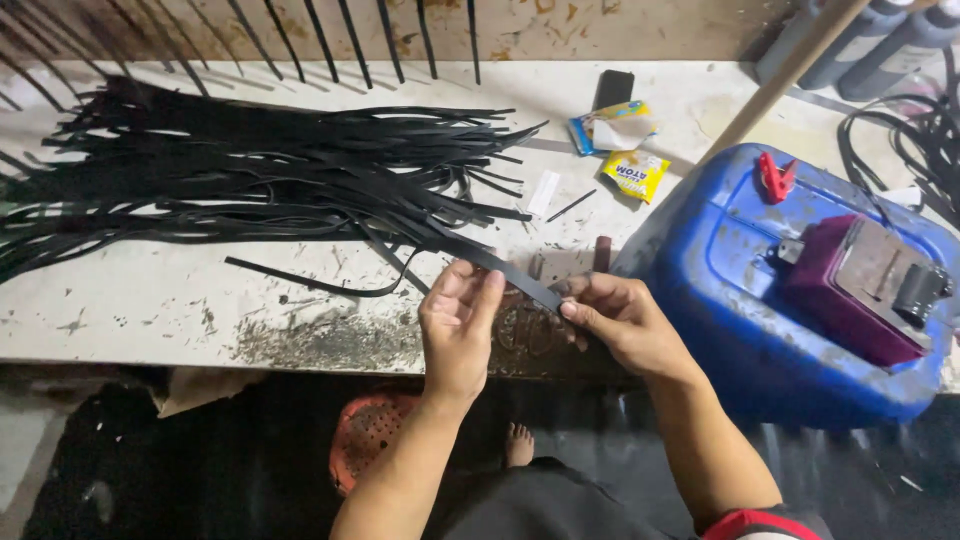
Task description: The person picks up black rubber strips, presses them against a heated surface on a blue container to shape them, then hangs the strips on a wall rack using clothespins. The process is repeated for multiple strips.
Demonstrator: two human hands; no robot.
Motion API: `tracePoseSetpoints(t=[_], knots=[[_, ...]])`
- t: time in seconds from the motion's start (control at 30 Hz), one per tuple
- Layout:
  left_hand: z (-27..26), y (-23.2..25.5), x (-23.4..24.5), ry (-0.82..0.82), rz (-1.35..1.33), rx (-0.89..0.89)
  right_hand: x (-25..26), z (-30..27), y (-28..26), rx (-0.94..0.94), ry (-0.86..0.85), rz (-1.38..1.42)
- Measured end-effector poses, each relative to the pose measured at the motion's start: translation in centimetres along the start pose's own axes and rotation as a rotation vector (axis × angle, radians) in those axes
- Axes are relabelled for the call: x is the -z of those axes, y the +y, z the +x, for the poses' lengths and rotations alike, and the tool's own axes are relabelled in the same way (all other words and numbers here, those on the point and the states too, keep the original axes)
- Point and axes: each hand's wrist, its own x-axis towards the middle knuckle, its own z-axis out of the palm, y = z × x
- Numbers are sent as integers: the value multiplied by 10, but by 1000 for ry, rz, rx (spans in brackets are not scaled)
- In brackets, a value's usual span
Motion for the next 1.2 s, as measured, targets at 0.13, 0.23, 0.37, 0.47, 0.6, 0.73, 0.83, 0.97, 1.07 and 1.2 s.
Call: tracePoseSetpoints(t=[0.13, 0.23, 0.37, 0.47, 0.6, 0.73, 0.83, 0.97, 1.07, 1.2], knots=[[-3, 17, -41, -164, -40, 46, 8, 0, -8, 40, 57, 122], [17, 7, -34, -163, -100, 7, 19, -4, -14, 51, 77, 187], [50, 26, -25, -32, -216, -39, 36, -12, -16, 60, 118, 193], [65, 30, -18, -1, -288, -29, 37, -16, -26, 92, 176, 213], [81, 19, -13, -23, -356, 27, 35, -18, -43, 113, 217, 237], [91, 13, -10, -53, -369, 60, 42, -22, -45, 129, 255, 286], [98, 7, -8, -83, -374, 103, 49, -22, -39, 166, 250, 336], [102, 1, -5, -104, -362, 135, 52, -22, -39, 221, 218, 358], [105, -2, -6, -118, -364, 155, 53, -23, -41, 264, 201, 364], [105, 4, -15, -137, -339, 188, 48, -22, -59, 393, 124, 130]])
